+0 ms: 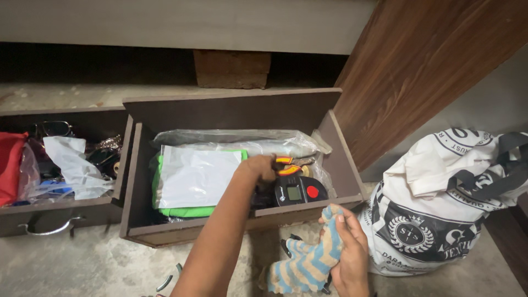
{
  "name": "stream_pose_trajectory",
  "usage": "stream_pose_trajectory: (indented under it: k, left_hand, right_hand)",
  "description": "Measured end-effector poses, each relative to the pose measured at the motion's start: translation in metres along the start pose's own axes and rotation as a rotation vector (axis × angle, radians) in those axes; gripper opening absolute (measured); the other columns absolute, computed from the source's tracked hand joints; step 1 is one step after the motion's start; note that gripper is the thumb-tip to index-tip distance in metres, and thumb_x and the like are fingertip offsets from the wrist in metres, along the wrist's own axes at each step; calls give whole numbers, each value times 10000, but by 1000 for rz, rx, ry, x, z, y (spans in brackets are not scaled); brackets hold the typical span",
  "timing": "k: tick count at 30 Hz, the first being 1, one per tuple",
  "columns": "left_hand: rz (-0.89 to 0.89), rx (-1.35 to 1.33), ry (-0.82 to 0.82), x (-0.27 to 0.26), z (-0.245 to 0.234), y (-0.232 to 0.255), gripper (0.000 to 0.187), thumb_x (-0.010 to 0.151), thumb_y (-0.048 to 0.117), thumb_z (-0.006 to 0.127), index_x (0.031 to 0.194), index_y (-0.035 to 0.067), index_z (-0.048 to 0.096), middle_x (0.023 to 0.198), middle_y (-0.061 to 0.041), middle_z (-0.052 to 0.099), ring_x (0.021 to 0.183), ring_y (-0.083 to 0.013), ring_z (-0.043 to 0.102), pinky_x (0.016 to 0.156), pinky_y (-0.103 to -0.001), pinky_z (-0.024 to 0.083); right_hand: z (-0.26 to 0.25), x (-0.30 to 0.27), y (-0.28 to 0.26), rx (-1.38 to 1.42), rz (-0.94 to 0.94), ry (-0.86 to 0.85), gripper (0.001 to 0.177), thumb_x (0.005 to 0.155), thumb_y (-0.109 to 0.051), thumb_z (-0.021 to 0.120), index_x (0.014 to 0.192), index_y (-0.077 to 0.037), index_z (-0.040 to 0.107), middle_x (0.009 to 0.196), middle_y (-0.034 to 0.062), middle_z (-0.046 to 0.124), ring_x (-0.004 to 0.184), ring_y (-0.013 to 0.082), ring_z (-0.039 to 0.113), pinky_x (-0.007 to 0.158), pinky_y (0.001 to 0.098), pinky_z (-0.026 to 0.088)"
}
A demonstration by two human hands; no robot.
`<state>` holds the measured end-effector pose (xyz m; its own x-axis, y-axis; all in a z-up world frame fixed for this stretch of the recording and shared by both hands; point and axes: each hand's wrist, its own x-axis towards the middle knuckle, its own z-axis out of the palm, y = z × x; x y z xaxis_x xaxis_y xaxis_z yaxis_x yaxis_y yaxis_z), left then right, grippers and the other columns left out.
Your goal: The person sits on the floor and wipes several small items with a cloth, including a black bottle, a brass ring, pliers, a light bulb, and a small black device. Each item is wiped and then placed into an open drawer.
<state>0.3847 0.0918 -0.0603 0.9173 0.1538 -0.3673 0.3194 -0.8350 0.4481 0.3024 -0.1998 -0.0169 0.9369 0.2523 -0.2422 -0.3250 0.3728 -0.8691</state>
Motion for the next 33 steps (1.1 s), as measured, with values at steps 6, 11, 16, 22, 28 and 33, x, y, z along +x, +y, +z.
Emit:
stream_pose_trajectory:
  k: [6,11,16,22,28,33]
  left_hand:
    - [-26,-180,143,-10,2,-12,616,702,280,828,1253,90,631,1251,-206,622,1150,-384,630,963,-447,539]
    - [88,-199,8,21,27,-24,543,755,234,729,1293,157,709,1216,-162,721,1143,-339,695,996,-422,546]
    - [156,48,73,36,42,-26,590,890,237,642,1476,211,582,1263,-196,706,1163,-379,671,1007,-465,521]
    - [106,-30,111,-24,11,-14,974,753,233,838,1544,67,295,1353,-247,592,1270,-377,570,1042,-422,491]
    - [282,-208,332,-133,-14,10,799,792,242,779,1496,98,429,1304,-227,622,1242,-406,567,1034,-453,471]
    - [351,-246,486,-223,-23,9,693,856,283,771,1442,68,471,1268,-243,631,1237,-408,552,1036,-468,444]
  right_hand:
    - [-2,-1,1,-5,11,-2,303,998,-178,573,1246,-11,620,938,109,685,716,126,608,638,277,521]
    - [-3,0,4,10,14,-35,303,1000,-189,579,1250,-25,630,927,115,692,670,132,591,595,278,505]
    - [-2,1,7,-19,18,-6,304,997,-179,572,1251,-24,630,941,110,695,706,119,595,631,263,505]
    - [3,-5,2,21,-63,-79,293,1030,-175,579,1263,-1,613,994,106,686,741,135,602,667,281,512]
    - [16,-25,-6,50,-104,-157,460,892,-49,579,1349,3,598,1236,103,674,1074,167,655,921,285,519]
    - [22,-47,-8,-22,-161,-224,560,778,63,631,1324,-52,582,1236,108,649,1045,165,647,894,294,532]
